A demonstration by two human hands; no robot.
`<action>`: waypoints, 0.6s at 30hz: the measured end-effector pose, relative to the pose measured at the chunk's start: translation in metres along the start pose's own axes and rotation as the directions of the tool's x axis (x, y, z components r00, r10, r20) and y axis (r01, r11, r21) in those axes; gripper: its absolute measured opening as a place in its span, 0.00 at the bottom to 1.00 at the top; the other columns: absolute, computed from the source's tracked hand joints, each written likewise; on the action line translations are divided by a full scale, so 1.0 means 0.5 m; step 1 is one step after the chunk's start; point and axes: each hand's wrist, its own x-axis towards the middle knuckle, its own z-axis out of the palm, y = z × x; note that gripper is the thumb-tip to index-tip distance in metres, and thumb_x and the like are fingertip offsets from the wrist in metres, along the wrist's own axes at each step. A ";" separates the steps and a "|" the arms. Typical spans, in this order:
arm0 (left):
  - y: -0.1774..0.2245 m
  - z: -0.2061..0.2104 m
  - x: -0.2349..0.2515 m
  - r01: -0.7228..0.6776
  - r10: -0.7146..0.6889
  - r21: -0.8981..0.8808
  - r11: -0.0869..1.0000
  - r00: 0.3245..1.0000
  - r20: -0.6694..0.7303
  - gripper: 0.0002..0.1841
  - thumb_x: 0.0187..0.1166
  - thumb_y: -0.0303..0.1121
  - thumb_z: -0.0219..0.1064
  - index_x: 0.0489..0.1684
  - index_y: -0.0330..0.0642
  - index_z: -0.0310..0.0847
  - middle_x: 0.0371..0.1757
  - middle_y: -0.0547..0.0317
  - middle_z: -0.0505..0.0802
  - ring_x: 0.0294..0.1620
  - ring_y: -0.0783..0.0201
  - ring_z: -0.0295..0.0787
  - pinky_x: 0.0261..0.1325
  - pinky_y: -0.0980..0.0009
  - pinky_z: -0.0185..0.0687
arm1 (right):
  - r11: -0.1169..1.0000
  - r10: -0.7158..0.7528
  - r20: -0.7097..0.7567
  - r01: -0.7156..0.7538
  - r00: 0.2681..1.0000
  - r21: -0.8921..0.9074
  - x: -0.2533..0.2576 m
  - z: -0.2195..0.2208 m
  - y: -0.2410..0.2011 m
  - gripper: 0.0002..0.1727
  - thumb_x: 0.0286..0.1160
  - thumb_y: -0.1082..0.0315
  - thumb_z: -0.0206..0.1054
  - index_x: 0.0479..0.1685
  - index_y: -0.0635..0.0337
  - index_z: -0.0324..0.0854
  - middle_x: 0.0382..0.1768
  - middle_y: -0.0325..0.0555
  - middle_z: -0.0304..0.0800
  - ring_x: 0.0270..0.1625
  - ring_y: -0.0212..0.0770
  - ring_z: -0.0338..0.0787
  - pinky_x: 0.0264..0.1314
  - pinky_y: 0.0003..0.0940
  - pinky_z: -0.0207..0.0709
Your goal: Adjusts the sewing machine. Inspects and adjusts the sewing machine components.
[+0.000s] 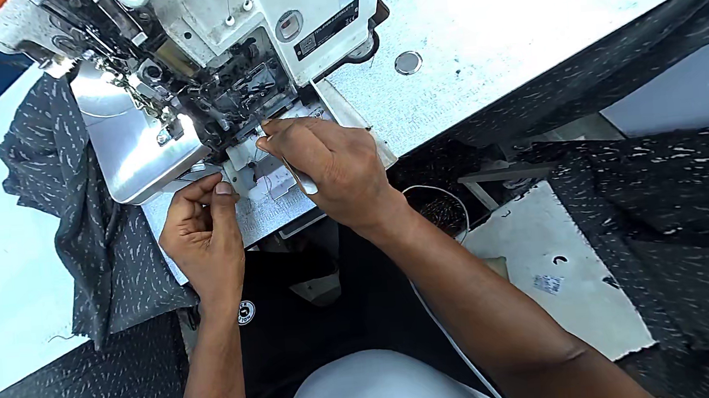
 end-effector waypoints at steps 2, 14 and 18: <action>0.005 -0.003 -0.006 0.025 -0.025 0.018 1.000 1.000 0.015 0.10 0.85 0.28 0.65 0.58 0.39 0.84 0.36 0.67 0.91 0.19 0.78 0.79 0.17 0.85 0.72 | 1.000 -0.002 0.001 0.002 1.000 0.000 0.000 0.001 -0.001 0.05 0.80 0.77 0.68 0.38 0.64 0.88 0.44 0.57 0.98 0.47 0.48 0.99 0.44 0.34 0.91; 0.009 0.001 -0.005 0.024 -0.024 0.048 0.999 1.000 -0.001 0.08 0.85 0.28 0.66 0.55 0.38 0.85 0.35 0.68 0.91 0.20 0.78 0.80 0.17 0.85 0.72 | 1.000 0.008 -0.002 -0.008 1.000 0.009 -0.002 0.003 0.000 0.05 0.80 0.78 0.67 0.39 0.65 0.89 0.44 0.57 0.98 0.48 0.48 0.99 0.46 0.35 0.92; 0.007 0.002 -0.005 0.016 -0.016 0.052 0.999 1.000 -0.001 0.08 0.84 0.28 0.66 0.55 0.38 0.85 0.34 0.68 0.91 0.20 0.78 0.80 0.18 0.85 0.73 | 1.000 0.007 0.007 -0.007 1.000 0.006 -0.001 0.003 -0.001 0.05 0.80 0.77 0.68 0.39 0.65 0.89 0.44 0.57 0.98 0.49 0.49 0.99 0.47 0.35 0.92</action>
